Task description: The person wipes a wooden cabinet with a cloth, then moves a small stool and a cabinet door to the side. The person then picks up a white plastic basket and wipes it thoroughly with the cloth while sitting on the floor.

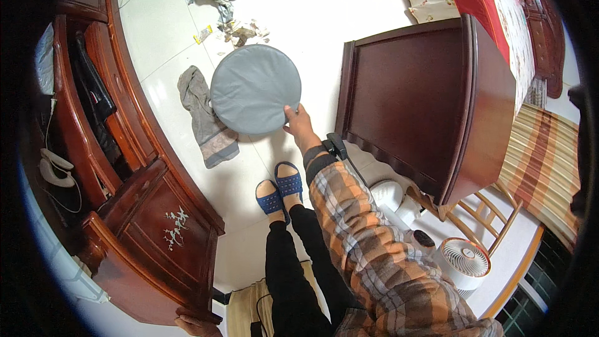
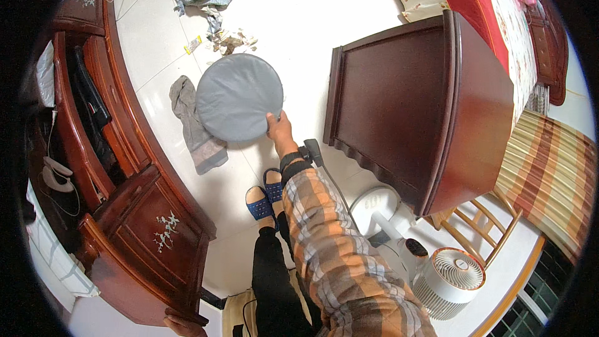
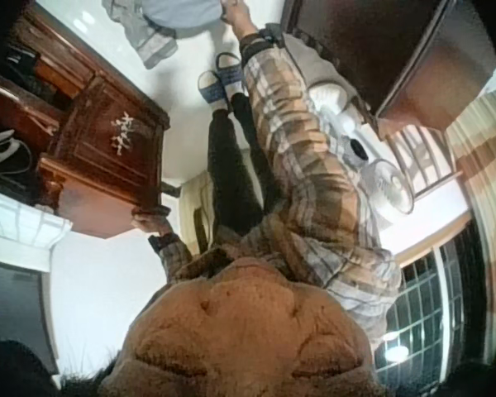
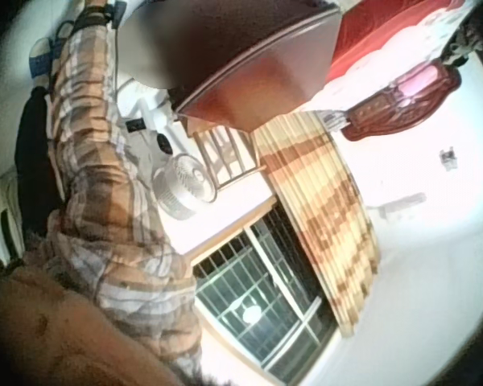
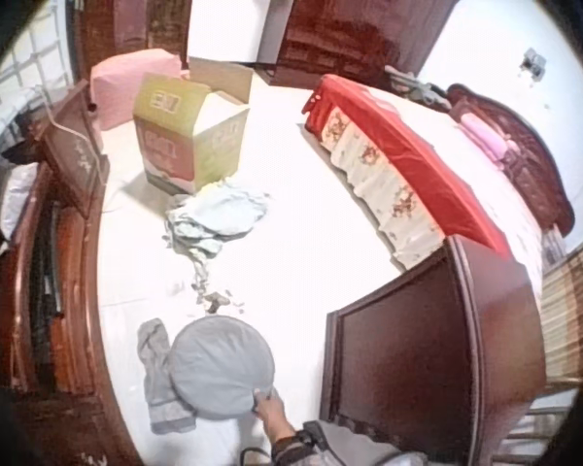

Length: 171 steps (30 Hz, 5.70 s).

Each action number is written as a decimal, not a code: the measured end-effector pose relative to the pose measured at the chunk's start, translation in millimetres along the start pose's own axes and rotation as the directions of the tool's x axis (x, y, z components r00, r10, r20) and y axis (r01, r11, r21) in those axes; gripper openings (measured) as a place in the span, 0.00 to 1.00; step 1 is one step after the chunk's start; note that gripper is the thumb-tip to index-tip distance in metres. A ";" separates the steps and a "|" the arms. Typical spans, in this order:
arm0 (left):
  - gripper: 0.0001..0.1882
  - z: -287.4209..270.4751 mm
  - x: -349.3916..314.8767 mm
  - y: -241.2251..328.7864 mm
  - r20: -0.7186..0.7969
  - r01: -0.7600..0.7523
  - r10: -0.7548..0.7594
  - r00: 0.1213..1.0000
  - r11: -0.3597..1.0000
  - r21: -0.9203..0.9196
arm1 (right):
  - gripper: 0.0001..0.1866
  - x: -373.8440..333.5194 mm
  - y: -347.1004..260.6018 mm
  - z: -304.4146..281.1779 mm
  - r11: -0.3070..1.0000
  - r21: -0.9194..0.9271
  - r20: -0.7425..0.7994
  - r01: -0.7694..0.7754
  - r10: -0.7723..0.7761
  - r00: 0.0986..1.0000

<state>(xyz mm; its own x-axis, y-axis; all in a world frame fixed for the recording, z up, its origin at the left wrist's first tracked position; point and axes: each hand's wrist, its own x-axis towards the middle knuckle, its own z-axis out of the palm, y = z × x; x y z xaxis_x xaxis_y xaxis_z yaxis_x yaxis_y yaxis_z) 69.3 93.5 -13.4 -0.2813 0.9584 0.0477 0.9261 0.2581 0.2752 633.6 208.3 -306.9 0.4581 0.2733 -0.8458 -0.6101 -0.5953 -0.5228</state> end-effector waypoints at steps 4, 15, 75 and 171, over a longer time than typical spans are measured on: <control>0.22 -3.2 -2.7 7.2 -0.008 0.010 -0.009 1.000 0.999 0.040 | 0.35 -44.4 44.2 -18.5 0.738 -0.551 0.128 0.389 -0.386 0.913; 0.23 0.8 2.7 12.3 0.035 -0.002 -0.009 0.999 0.953 0.304 | 0.13 -282.0 81.7 -230.3 0.953 0.302 -0.480 0.038 0.117 0.869; 0.31 106.3 -87.5 745.7 0.992 0.143 0.118 0.048 0.982 -0.124 | 0.31 -322.2 -118.6 -475.2 0.977 0.131 -0.974 0.171 0.094 0.205; 0.34 -230.1 -243.2 347.9 0.345 0.691 -0.828 0.441 0.069 -0.719 | 0.21 -497.3 -450.7 -124.1 0.096 -0.492 0.860 0.865 -0.101 0.500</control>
<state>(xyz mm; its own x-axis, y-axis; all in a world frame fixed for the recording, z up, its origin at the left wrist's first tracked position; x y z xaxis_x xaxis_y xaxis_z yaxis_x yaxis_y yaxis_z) 402.0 -77.8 291.7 -0.8043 0.2513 -0.5385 -0.3119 0.5928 0.7425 761.0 246.9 362.5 -0.2650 0.8468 -0.4612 0.6559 -0.1923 -0.7299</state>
